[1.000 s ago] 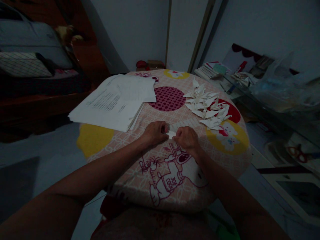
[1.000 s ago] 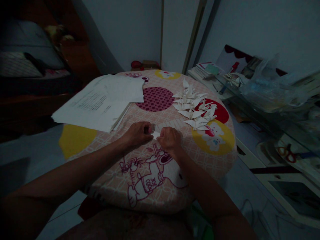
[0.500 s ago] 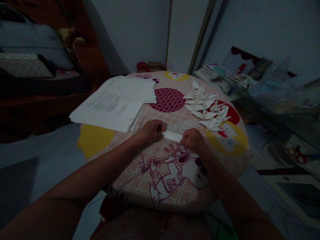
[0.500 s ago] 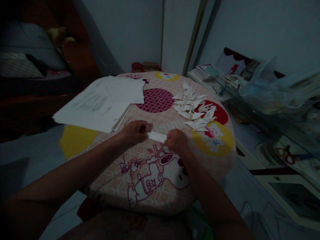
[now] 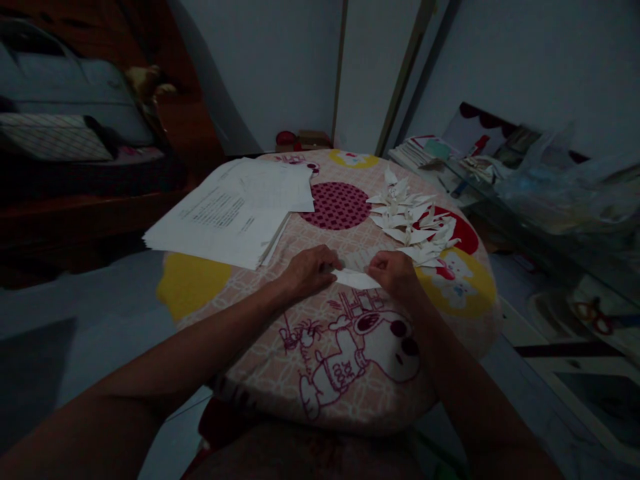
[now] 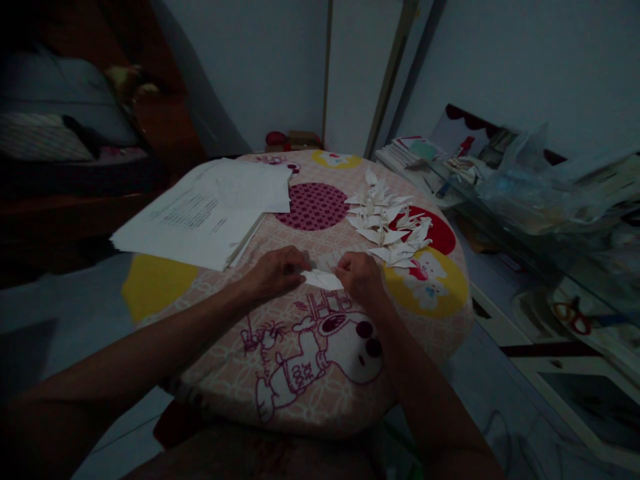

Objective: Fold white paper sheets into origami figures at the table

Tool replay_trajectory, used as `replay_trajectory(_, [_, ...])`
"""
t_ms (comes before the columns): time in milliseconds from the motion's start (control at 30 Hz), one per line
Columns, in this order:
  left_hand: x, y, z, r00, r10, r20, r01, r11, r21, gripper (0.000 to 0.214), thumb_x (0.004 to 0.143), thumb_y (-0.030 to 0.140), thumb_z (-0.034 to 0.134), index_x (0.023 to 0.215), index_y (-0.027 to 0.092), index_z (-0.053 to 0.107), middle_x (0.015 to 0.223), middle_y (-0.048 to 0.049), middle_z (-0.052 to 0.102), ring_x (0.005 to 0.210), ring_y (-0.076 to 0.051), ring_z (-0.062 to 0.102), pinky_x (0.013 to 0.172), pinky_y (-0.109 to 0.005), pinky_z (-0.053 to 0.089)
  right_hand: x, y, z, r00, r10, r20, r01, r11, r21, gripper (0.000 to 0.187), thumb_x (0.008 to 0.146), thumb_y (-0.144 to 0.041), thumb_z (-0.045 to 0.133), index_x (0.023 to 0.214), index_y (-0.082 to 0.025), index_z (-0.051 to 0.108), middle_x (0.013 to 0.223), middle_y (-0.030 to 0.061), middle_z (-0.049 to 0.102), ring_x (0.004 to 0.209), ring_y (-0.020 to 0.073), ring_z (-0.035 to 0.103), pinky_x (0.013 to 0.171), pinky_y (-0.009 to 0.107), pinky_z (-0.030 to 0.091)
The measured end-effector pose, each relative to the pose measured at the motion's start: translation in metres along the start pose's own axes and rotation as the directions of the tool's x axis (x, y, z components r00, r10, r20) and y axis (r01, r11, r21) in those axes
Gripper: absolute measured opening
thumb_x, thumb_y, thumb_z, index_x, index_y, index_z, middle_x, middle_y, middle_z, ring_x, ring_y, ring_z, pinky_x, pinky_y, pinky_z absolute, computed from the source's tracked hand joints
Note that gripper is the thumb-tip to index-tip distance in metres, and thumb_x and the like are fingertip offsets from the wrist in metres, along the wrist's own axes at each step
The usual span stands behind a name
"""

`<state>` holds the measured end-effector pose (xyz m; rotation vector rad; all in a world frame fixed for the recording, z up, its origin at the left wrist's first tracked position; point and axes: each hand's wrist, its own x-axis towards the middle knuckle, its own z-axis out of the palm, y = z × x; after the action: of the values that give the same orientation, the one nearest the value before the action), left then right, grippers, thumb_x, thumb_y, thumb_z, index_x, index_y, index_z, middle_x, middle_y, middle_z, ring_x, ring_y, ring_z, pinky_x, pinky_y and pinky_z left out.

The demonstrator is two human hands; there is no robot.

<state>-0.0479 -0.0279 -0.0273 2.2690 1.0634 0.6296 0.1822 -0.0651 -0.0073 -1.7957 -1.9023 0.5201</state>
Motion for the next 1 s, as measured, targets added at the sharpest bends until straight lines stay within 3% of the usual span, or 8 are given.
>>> replay_trajectory(100, [-0.002, 0.000, 0.001, 1.000, -0.025, -0.015, 0.025, 1.000, -0.011, 0.024, 0.073, 0.014, 0.070, 0.095, 0.019, 0.076, 0.093, -0.0036, 0.064, 0.077, -0.014, 0.057, 0.071, -0.028, 0.044, 0.012, -0.005, 0.007, 0.995, -0.059, 0.075, 0.061, 0.998, -0.013, 0.016, 0.083, -0.024, 0.065, 0.076, -0.016, 0.076, 0.069, 0.0032, 0.070, 0.065, 0.0136, 0.058, 0.062, 0.025, 0.039])
replay_trajectory(233, [0.000, 0.001, 0.001, 0.997, -0.075, -0.016, 0.074, 0.997, -0.015, 0.025, 0.072, 0.012, 0.072, 0.095, 0.018, 0.077, 0.089, -0.0030, 0.064, 0.075, -0.014, 0.056, 0.071, -0.028, 0.044, 0.027, -0.014, 0.016, 0.980, 0.001, 0.197, 0.009, 0.999, -0.050, 0.012, 0.078, -0.023, 0.072, 0.071, -0.014, 0.077, 0.069, 0.0050, 0.071, 0.064, 0.0133, 0.059, 0.061, 0.025, 0.039])
replay_trajectory(533, [-0.002, 0.000, 0.004, 0.995, -0.077, -0.056, 0.077, 0.997, -0.004, 0.022, 0.069, 0.012, 0.074, 0.090, 0.018, 0.075, 0.091, -0.0040, 0.066, 0.079, -0.017, 0.059, 0.076, -0.032, 0.046, 0.032, -0.025, 0.014, 0.925, 0.049, 0.376, -0.133, 0.971, 0.200, 0.022, 0.066, -0.016, 0.078, 0.049, -0.015, 0.063, 0.042, -0.0062, 0.047, 0.043, 0.0055, 0.036, 0.045, 0.024, 0.024])
replay_trajectory(667, [-0.001, -0.004, 0.005, 0.985, -0.077, -0.154, 0.079, 0.997, 0.007, 0.037, 0.065, 0.014, 0.076, 0.102, 0.017, 0.072, 0.102, -0.0086, 0.068, 0.096, -0.025, 0.062, 0.089, -0.040, 0.048, 0.029, -0.017, 0.017, 0.902, 0.084, 0.424, -0.264, 0.883, 0.387, 0.018, 0.064, -0.018, 0.076, 0.051, -0.016, 0.065, 0.041, -0.0056, 0.050, 0.040, 0.0058, 0.038, 0.041, 0.022, 0.023])
replay_trajectory(767, [0.009, -0.010, 0.003, 0.954, -0.103, -0.282, 0.074, 0.991, -0.112, 0.060, 0.061, 0.020, 0.081, 0.119, 0.018, 0.066, 0.123, -0.0131, 0.065, 0.119, -0.032, 0.056, 0.104, -0.047, 0.044, 0.027, -0.010, 0.022, 0.907, 0.123, 0.403, -0.358, 0.730, 0.582, 0.015, 0.061, -0.024, 0.079, 0.056, -0.016, 0.067, 0.045, -0.0035, 0.057, 0.040, 0.0079, 0.045, 0.040, 0.022, 0.028])
replay_trajectory(867, [0.023, -0.013, 0.003, 0.909, -0.286, -0.304, 0.116, 0.872, -0.475, 0.071, 0.057, 0.028, 0.086, 0.123, 0.015, 0.062, 0.121, -0.0142, 0.066, 0.111, -0.030, 0.062, 0.094, -0.044, 0.050, 0.027, -0.009, 0.028, 0.944, 0.143, 0.298, -0.326, 0.546, 0.772, 0.022, 0.057, -0.033, 0.083, 0.060, -0.017, 0.067, 0.050, -0.0022, 0.062, 0.044, 0.0096, 0.050, 0.043, 0.023, 0.035])
replay_trajectory(933, [0.031, -0.010, 0.005, 0.923, -0.351, -0.156, 0.143, 0.692, -0.707, 0.052, 0.061, 0.035, 0.084, 0.105, 0.013, 0.067, 0.100, -0.0115, 0.070, 0.087, -0.023, 0.067, 0.077, -0.036, 0.053, 0.028, -0.012, 0.034, 0.963, 0.166, 0.213, -0.267, 0.454, 0.850, 0.025, 0.057, -0.037, 0.084, 0.064, -0.017, 0.069, 0.056, -0.0004, 0.066, 0.049, 0.0115, 0.055, 0.048, 0.024, 0.041])
replay_trajectory(1000, [0.037, -0.005, 0.009, 0.942, -0.335, -0.010, 0.188, 0.554, -0.811, 0.037, 0.066, 0.043, 0.082, 0.078, 0.013, 0.064, 0.076, -0.0073, 0.068, 0.065, -0.016, 0.062, 0.065, -0.031, 0.049, 0.029, -0.015, 0.038, 0.969, 0.197, 0.146, -0.216, 0.404, 0.889, 0.025, 0.058, -0.038, 0.082, 0.067, -0.018, 0.071, 0.061, 0.0010, 0.069, 0.053, 0.0130, 0.059, 0.052, 0.026, 0.045])
